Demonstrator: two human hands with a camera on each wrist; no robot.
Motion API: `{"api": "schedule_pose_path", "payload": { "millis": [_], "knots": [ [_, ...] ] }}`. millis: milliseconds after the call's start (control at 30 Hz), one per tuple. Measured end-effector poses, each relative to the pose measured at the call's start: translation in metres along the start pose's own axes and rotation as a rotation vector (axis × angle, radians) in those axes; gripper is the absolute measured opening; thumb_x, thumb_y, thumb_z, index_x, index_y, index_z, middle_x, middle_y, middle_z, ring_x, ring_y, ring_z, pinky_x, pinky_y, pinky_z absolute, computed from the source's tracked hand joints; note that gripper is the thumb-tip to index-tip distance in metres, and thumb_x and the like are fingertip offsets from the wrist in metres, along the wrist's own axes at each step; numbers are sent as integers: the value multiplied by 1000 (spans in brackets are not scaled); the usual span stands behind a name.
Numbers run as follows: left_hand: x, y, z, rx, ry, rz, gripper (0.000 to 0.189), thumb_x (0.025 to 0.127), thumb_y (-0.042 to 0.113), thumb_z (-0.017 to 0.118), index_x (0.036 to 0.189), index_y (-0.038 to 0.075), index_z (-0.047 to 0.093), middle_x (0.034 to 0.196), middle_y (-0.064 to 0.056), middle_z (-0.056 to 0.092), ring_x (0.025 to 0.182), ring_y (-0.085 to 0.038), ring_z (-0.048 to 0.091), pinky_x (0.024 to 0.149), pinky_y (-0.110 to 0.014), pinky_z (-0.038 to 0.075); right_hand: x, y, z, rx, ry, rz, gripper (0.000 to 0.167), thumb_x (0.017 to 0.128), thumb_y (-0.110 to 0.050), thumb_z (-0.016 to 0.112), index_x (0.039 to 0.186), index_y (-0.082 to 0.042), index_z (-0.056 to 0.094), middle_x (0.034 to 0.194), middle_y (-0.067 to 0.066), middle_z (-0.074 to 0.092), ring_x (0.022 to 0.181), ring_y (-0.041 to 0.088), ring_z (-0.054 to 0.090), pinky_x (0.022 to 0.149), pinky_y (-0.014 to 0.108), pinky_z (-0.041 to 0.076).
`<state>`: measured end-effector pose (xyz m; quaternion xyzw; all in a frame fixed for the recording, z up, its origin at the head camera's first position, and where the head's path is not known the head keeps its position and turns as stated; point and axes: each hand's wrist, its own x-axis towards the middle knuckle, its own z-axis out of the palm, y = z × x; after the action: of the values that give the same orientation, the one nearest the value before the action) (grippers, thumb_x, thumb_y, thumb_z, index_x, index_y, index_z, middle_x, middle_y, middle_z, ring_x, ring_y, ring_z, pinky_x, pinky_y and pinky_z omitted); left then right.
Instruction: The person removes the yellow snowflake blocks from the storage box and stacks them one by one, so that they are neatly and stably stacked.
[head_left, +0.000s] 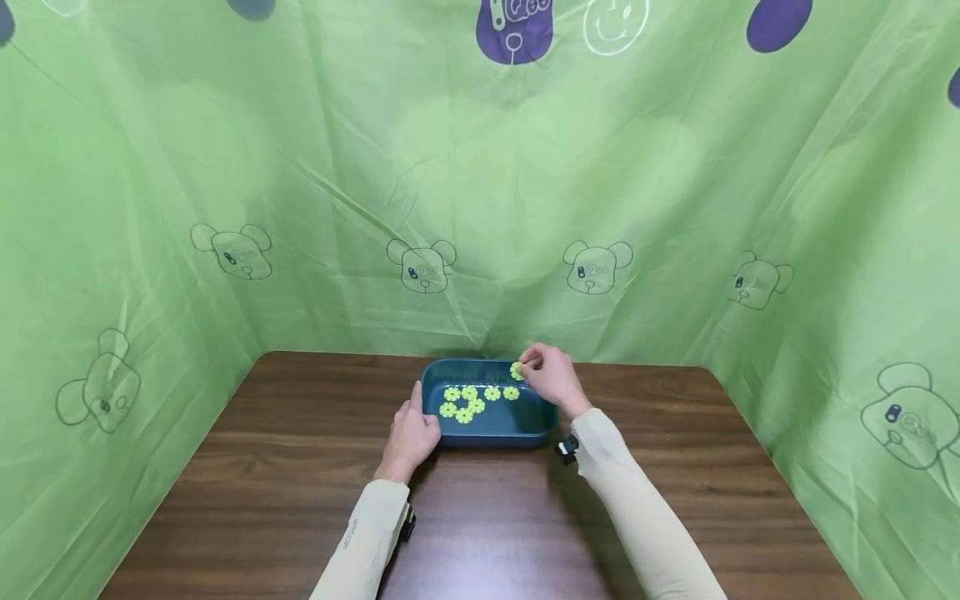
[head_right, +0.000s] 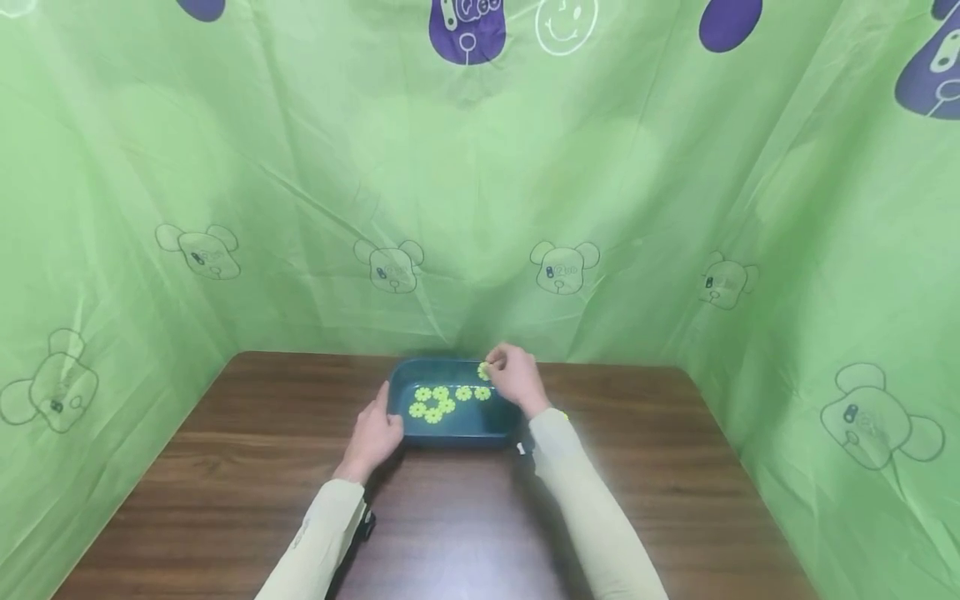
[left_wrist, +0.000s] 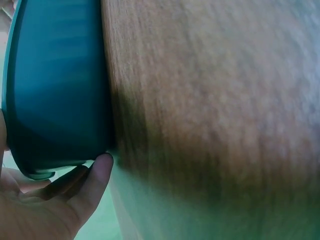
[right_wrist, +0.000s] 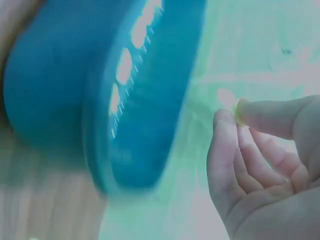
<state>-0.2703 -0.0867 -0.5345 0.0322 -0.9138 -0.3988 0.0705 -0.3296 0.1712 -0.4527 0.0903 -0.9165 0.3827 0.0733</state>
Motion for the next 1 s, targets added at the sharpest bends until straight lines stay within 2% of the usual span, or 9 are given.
{"api": "schedule_pose_path", "payload": {
  "millis": [133,267,433,500,567,700,800,1000],
  "knots": [
    [-1,-2,2,1,2,4,74,93,12,50,161,4,23,146,-27,51,130,-43,55,104,-55,46,-4,19,-28,28,35,43,16,92,-15,72,105,-6,72,100,11,75,88,25,71,78,37,57],
    [-1,-3,3,-1,9,6,74,92,12,50,161,5,23,144,-27,53,128,-43,56,103,-55,47,-8,44,-54,32,43,106,19,94,-15,69,110,-3,72,101,15,74,83,27,72,68,31,56],
    [0,-3,3,-1,21,31,75,91,11,52,161,2,24,142,-29,54,126,-43,57,102,-55,48,-15,76,-71,5,35,172,20,96,-13,65,110,0,72,98,20,74,69,15,68,63,29,54],
    [0,-3,2,-9,21,35,75,91,11,52,161,2,24,142,-29,53,127,-43,57,102,-55,48,-20,88,-74,19,20,212,21,97,-12,64,111,1,72,97,21,73,68,13,67,65,32,57],
    [-1,-4,2,-16,17,35,75,92,12,52,161,2,24,143,-29,53,128,-43,56,103,-55,47,-26,99,-73,55,-1,259,22,98,-11,63,113,2,72,95,22,73,72,16,68,70,38,59],
    [-3,-4,1,-20,8,21,75,93,12,51,161,4,22,146,-28,50,130,-43,55,104,-55,46,-35,117,-69,93,-31,315,23,98,-8,63,114,5,72,93,23,72,82,32,70,79,46,59],
    [-3,-3,1,-25,8,16,75,93,12,51,161,4,22,147,-29,49,131,-43,54,105,-55,46,-39,124,-66,89,-52,324,22,97,-7,63,113,6,73,91,22,73,83,34,71,78,46,59],
    [-1,-2,1,-32,2,11,75,94,13,51,162,4,21,149,-28,47,133,-42,52,106,-55,45,-39,133,-60,109,-108,343,22,98,-7,63,113,5,73,97,20,73,81,24,69,73,36,60]
  ]
}}
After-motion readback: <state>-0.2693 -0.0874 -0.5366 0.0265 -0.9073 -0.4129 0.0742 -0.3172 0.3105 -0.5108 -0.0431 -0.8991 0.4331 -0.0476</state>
